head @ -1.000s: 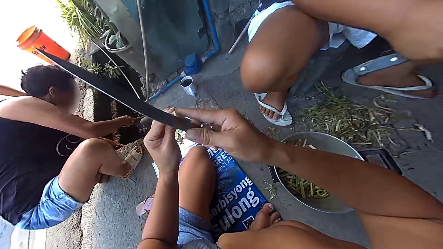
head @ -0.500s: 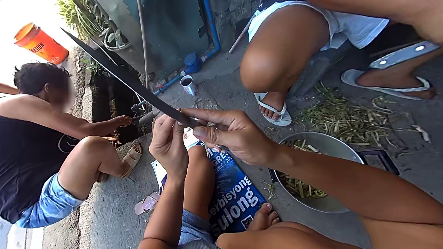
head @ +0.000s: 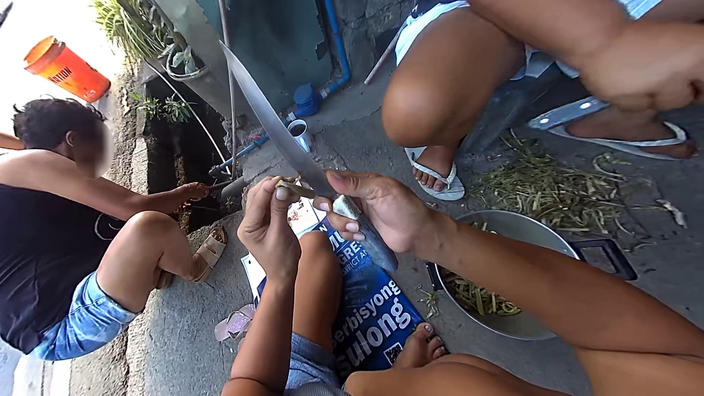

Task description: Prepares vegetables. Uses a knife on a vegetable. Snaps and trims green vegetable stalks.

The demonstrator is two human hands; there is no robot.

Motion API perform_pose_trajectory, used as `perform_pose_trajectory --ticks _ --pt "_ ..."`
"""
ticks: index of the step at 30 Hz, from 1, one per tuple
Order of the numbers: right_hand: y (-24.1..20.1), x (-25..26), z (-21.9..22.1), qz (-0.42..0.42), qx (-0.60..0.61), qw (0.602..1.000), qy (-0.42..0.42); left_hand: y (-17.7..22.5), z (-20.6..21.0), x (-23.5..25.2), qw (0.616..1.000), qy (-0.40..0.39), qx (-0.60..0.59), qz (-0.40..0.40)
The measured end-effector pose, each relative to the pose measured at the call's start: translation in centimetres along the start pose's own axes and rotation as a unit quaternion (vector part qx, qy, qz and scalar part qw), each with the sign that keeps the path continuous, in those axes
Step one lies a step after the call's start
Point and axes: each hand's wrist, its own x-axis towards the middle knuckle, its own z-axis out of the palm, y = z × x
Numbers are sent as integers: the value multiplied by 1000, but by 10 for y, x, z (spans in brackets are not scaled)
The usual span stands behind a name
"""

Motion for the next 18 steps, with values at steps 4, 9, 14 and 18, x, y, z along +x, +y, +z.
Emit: perform_pose_trajectory --ticks 4,9,14,18 --pt "2 5 -18 23 -12 998 56 8 -7 10 994 22 -76 -78" --pt "11 16 -51 61 -84 978 182 11 -28 23 990 43 -88 -103" --pt "24 26 -108 98 -163 941 281 14 -49 33 991 44 -78 -98" --pt "31 28 -144 142 -205 906 343 16 -58 36 993 34 -57 -99"
